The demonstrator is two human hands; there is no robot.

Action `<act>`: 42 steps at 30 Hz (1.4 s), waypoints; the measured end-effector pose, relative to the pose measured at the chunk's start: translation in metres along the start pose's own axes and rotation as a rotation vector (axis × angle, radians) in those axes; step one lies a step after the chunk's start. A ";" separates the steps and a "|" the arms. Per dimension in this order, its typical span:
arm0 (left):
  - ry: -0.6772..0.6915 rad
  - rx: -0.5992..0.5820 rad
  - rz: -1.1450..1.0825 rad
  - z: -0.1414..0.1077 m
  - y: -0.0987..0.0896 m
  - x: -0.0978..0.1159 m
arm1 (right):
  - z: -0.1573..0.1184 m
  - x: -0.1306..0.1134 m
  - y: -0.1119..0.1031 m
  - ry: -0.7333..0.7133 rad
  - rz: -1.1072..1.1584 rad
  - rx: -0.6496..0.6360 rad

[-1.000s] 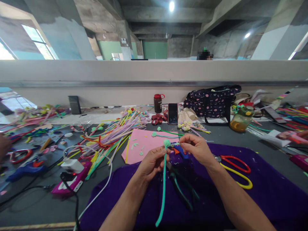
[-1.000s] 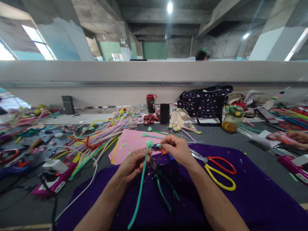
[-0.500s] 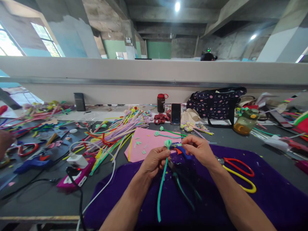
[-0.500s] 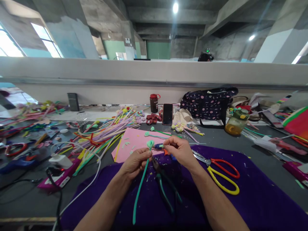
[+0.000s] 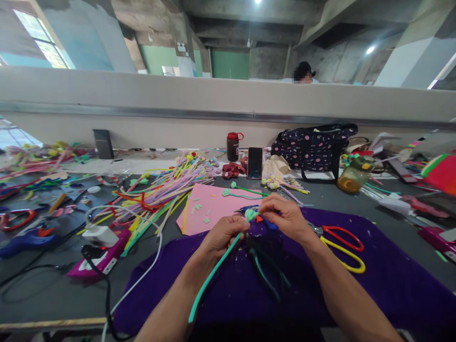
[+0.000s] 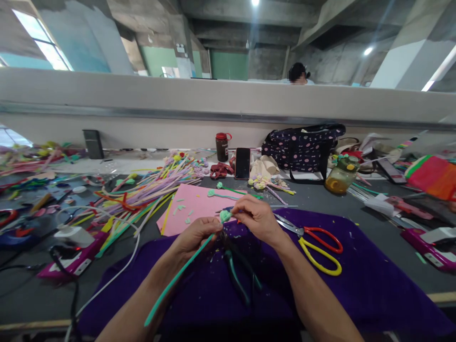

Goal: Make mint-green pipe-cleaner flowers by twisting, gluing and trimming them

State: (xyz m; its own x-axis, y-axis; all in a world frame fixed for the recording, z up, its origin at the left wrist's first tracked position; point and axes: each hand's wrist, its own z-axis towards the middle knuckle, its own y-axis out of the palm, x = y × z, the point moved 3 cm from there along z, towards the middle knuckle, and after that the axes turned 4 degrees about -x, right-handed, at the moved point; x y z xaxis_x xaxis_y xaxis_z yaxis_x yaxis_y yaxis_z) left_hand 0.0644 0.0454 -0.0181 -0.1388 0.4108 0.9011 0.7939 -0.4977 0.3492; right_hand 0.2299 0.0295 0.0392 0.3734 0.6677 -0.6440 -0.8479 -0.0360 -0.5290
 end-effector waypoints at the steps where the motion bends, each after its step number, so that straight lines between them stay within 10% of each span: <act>1: -0.012 0.004 0.031 0.000 0.000 0.000 | 0.000 0.001 0.000 -0.008 -0.012 -0.021; 42: 0.064 0.062 0.345 0.000 -0.002 0.000 | -0.002 0.003 0.007 -0.068 -0.246 -0.191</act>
State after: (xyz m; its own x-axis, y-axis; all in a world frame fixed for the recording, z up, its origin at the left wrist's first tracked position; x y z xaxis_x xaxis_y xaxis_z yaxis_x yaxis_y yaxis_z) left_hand 0.0629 0.0462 -0.0183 0.1081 0.1772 0.9782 0.8347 -0.5507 0.0075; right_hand 0.2261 0.0298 0.0319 0.5274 0.7214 -0.4489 -0.6469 -0.0016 -0.7626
